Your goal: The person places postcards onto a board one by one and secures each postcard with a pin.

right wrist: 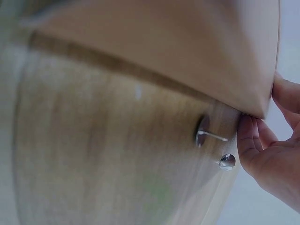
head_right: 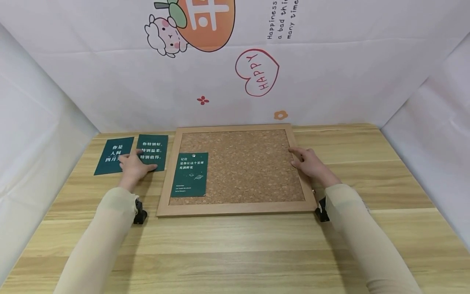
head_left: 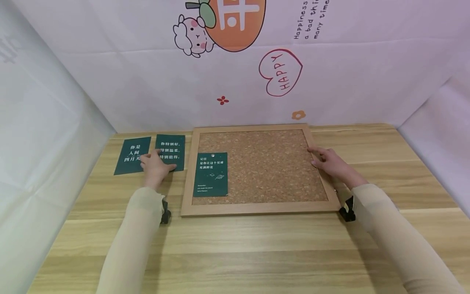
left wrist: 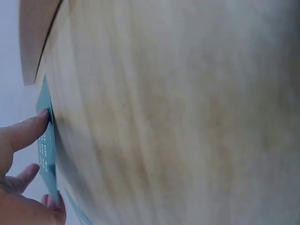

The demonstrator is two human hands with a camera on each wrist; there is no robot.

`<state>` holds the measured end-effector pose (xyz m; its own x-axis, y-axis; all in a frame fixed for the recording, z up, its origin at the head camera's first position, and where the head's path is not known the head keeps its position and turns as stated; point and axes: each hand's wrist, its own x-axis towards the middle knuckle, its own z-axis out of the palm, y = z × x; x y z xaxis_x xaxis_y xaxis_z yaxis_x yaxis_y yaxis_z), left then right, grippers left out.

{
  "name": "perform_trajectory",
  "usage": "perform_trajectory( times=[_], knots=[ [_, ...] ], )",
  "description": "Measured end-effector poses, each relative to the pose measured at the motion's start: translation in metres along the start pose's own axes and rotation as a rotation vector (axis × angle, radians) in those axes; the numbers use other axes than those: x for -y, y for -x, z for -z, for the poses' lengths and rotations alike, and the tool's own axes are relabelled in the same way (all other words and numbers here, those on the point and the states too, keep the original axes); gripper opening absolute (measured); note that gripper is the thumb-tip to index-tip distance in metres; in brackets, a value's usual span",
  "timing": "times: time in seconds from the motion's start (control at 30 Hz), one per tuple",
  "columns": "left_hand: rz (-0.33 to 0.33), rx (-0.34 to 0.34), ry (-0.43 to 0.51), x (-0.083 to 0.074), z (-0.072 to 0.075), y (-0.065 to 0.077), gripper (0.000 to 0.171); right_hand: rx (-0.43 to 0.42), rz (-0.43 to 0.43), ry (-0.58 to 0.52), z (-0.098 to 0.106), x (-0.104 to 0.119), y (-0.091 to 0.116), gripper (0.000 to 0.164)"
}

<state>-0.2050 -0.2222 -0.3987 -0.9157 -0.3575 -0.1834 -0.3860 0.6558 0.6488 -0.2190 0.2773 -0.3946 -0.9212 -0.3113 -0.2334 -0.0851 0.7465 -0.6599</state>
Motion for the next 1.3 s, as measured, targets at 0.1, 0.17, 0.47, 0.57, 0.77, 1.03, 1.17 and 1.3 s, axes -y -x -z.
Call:
perform_trajectory(
  times=[0.1, 0.17, 0.47, 0.57, 0.77, 1.03, 1.17, 1.3],
  knots=[
    [-0.029, -0.018, -0.020, -0.002, 0.002, 0.001, 0.075, -0.001, 0.001, 0.002, 0.000, 0.000, 0.000, 0.055],
    [-0.051, -0.021, -0.045, -0.003, 0.003, 0.001, 0.073, -0.002, 0.000, 0.003, 0.000, 0.000, 0.000, 0.055],
    [-0.044, -0.060, 0.023, -0.007, 0.005, 0.001, 0.047, -0.001, -0.002, 0.001, -0.001, 0.001, 0.001, 0.055],
    [-0.042, -0.099, 0.079, -0.009, 0.005, 0.002, 0.041, 0.014, 0.002, -0.009, 0.000, 0.001, 0.002, 0.055],
    [-0.062, -0.146, 0.138, -0.012, 0.007, 0.004, 0.048, 0.045, 0.012, -0.011, 0.002, -0.003, 0.001, 0.055],
    [-0.059, -0.247, 0.208, -0.017, 0.013, 0.006, 0.046, 0.067, 0.033, -0.063, 0.002, -0.008, 0.000, 0.057],
    [-0.054, -0.260, 0.251, -0.023, 0.013, 0.009, 0.044, 0.081, 0.030, -0.112, 0.003, -0.010, 0.003, 0.059],
    [-0.050, -0.228, 0.293, -0.031, 0.008, 0.012, 0.045, 0.088, 0.018, -0.133, 0.004, -0.008, 0.005, 0.059]
  ],
)
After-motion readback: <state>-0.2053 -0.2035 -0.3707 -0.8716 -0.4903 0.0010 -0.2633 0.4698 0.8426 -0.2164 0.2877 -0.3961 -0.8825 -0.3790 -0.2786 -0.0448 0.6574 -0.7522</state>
